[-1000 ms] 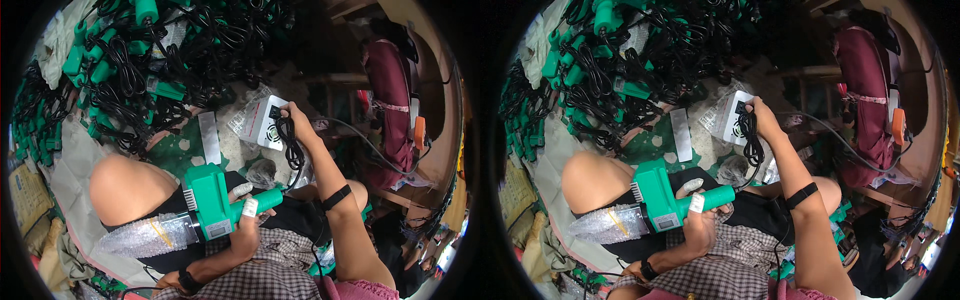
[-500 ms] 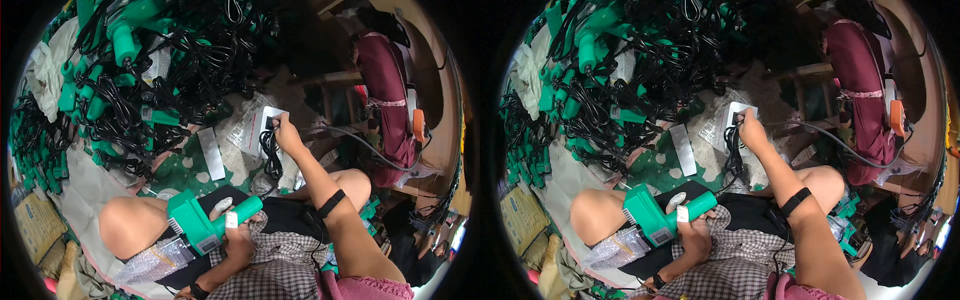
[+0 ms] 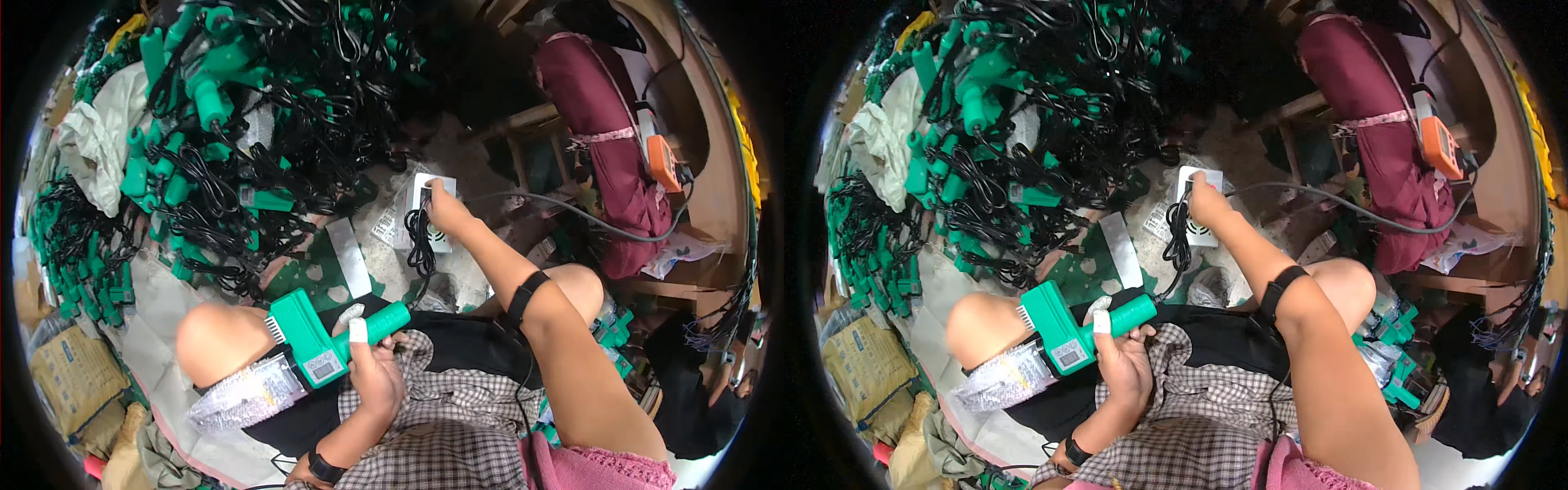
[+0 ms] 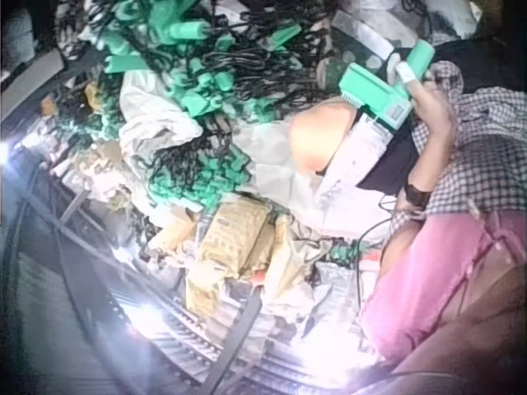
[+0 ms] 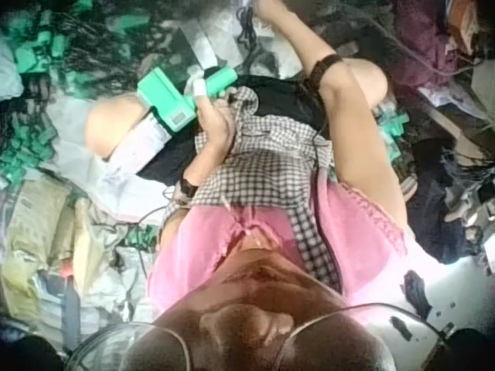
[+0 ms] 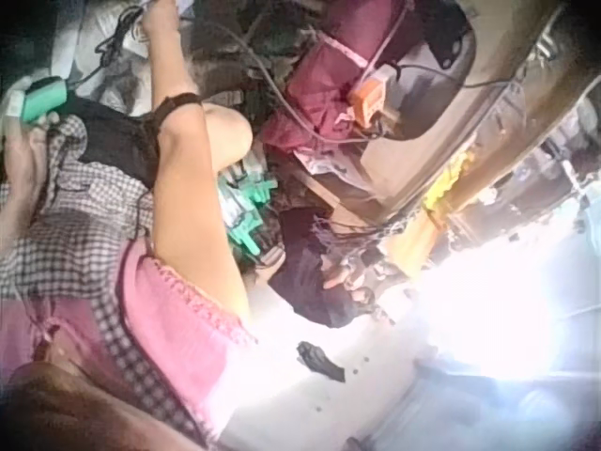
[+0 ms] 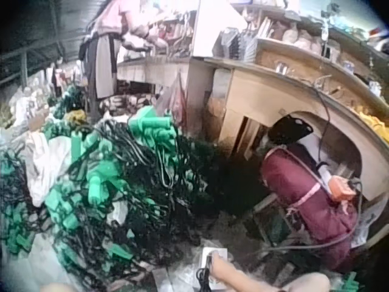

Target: The worker is assembling and testing green electronic components, likely spray guns or related devices, by connecting wires and checking them with a digital meter.

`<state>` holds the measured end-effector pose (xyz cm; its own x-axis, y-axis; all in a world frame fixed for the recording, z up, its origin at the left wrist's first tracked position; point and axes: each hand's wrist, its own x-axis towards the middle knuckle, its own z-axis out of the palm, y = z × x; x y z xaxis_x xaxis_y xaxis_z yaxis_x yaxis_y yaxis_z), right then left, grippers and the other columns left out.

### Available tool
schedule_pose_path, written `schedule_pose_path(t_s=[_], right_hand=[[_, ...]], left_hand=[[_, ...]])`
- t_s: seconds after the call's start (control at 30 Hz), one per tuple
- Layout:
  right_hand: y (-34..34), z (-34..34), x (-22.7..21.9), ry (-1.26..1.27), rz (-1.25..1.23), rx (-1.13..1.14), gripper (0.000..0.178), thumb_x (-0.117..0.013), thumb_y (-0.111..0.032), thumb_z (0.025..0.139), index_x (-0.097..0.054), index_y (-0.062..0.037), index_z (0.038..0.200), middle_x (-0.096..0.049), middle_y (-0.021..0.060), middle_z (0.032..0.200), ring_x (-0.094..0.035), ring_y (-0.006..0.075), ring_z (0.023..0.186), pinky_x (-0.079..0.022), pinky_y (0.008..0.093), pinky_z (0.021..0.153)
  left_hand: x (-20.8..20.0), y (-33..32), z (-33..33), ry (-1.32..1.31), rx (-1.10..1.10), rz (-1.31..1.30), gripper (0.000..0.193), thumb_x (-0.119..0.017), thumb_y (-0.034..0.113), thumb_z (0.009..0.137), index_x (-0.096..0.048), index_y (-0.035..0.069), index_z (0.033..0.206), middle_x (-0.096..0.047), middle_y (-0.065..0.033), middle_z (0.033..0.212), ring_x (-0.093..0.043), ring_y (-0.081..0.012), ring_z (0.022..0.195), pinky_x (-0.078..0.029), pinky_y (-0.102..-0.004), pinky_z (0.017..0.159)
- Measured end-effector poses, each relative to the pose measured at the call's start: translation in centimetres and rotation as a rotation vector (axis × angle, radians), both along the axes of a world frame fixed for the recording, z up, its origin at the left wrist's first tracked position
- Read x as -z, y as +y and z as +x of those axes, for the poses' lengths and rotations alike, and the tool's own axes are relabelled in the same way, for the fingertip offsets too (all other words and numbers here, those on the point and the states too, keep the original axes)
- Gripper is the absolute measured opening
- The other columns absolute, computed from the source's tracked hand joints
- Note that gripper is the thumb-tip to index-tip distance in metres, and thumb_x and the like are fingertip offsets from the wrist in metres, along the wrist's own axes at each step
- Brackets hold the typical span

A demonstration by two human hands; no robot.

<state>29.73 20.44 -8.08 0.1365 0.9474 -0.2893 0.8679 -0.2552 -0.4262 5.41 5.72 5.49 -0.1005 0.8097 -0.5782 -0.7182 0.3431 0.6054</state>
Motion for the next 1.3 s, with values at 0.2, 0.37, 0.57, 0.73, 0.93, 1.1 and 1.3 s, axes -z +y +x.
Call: schedule_pose_path(t_s=[0.2, 0.37, 0.57, 0.73, 0.93, 1.1, 1.3], right_hand=[[-8.9, -1.3, 0.8, 0.194, -0.076, 0.370, 0.078, -0.068, -0.031, 0.077, -0.026, 0.0013, 0.134, -0.058, 0.0302, 0.114, -0.057, 0.0444, 0.107, -0.046, 0.0473, 0.093], [-6.3, -5.3, 6.9, -0.090, -0.035, 0.737, 0.061, -0.051, -0.026, 0.089, -0.030, 0.0024, 0.139, -0.050, 0.0228, 0.126, -0.050, 0.0402, 0.115, -0.039, 0.0536, 0.100], [-2.6, -5.2, 10.3, -0.533, 0.076, 0.735, 0.060, -0.043, -0.020, 0.091, -0.029, -0.0005, 0.146, -0.058, 0.0216, 0.112, -0.058, 0.0318, 0.094, -0.050, 0.0462, 0.077], [-7.3, 0.2, 9.2, -0.514, 0.125, 0.507, 0.086, -0.063, -0.017, 0.079, -0.016, -0.0057, 0.151, -0.050, 0.0226, 0.120, -0.052, 0.0362, 0.108, -0.041, 0.0483, 0.093], [-12.4, 2.9, 3.9, -0.154, 0.029, 0.215, 0.112, -0.075, -0.021, 0.066, -0.005, -0.0067, 0.152, -0.044, 0.0219, 0.125, -0.044, 0.0398, 0.116, -0.035, 0.0456, 0.099], [-13.5, 5.7, 3.0, -0.148, -0.085, 0.122, 0.107, -0.070, -0.020, 0.069, -0.004, -0.0046, 0.152, -0.041, 0.0220, 0.128, -0.042, 0.0404, 0.119, -0.032, 0.0473, 0.103], [-15.0, 4.0, -5.4, 0.046, -0.280, 0.119, 0.056, -0.061, -0.020, 0.076, -0.053, -0.0037, 0.129, -0.058, 0.0246, 0.121, -0.057, 0.0371, 0.111, -0.047, 0.0463, 0.090]], left_hand=[[-1.1, 0.3, 0.0, 0.026, -0.077, 0.009, 0.037, -0.056, 0.040, 0.095, -0.053, 0.007, 0.113, -0.057, -0.0013, 0.078, -0.050, -0.0111, 0.065, -0.050, -0.0319, 0.069], [-1.3, -0.6, 1.4, 0.023, -0.011, 0.059, 0.035, -0.058, 0.042, 0.094, -0.053, 0.008, 0.104, -0.056, -0.0011, 0.077, -0.050, -0.0108, 0.065, -0.050, -0.0318, 0.069], [-2.2, -1.3, 2.7, 0.091, 0.016, 0.032, 0.039, -0.058, 0.045, 0.093, -0.053, 0.007, 0.103, -0.054, -0.0009, 0.074, -0.049, -0.0103, 0.064, -0.050, -0.0332, 0.069], [-2.3, -1.5, 4.0, 0.120, 0.079, -0.013, 0.048, -0.053, 0.048, 0.094, -0.049, 0.010, 0.123, -0.054, -0.0010, 0.076, -0.046, -0.0101, 0.063, -0.048, -0.0305, 0.072], [-4.6, -2.2, 5.1, 0.170, 0.087, -0.054, 0.044, -0.055, 0.049, 0.094, -0.053, 0.012, 0.116, -0.057, 0.0007, 0.080, -0.046, -0.0075, 0.061, -0.049, -0.0266, 0.068], [-3.5, -2.7, 6.3, 0.120, 0.084, 0.023, 0.044, -0.057, 0.048, 0.093, -0.053, 0.011, 0.117, -0.057, 0.0012, 0.082, -0.047, -0.0081, 0.063, -0.052, -0.0274, 0.071], [-2.1, -1.9, 5.1, 0.036, 0.090, 0.039, 0.037, -0.056, 0.045, 0.094, -0.058, 0.010, 0.104, -0.059, -0.0007, 0.083, -0.052, -0.0100, 0.066, -0.055, -0.0294, 0.072]])
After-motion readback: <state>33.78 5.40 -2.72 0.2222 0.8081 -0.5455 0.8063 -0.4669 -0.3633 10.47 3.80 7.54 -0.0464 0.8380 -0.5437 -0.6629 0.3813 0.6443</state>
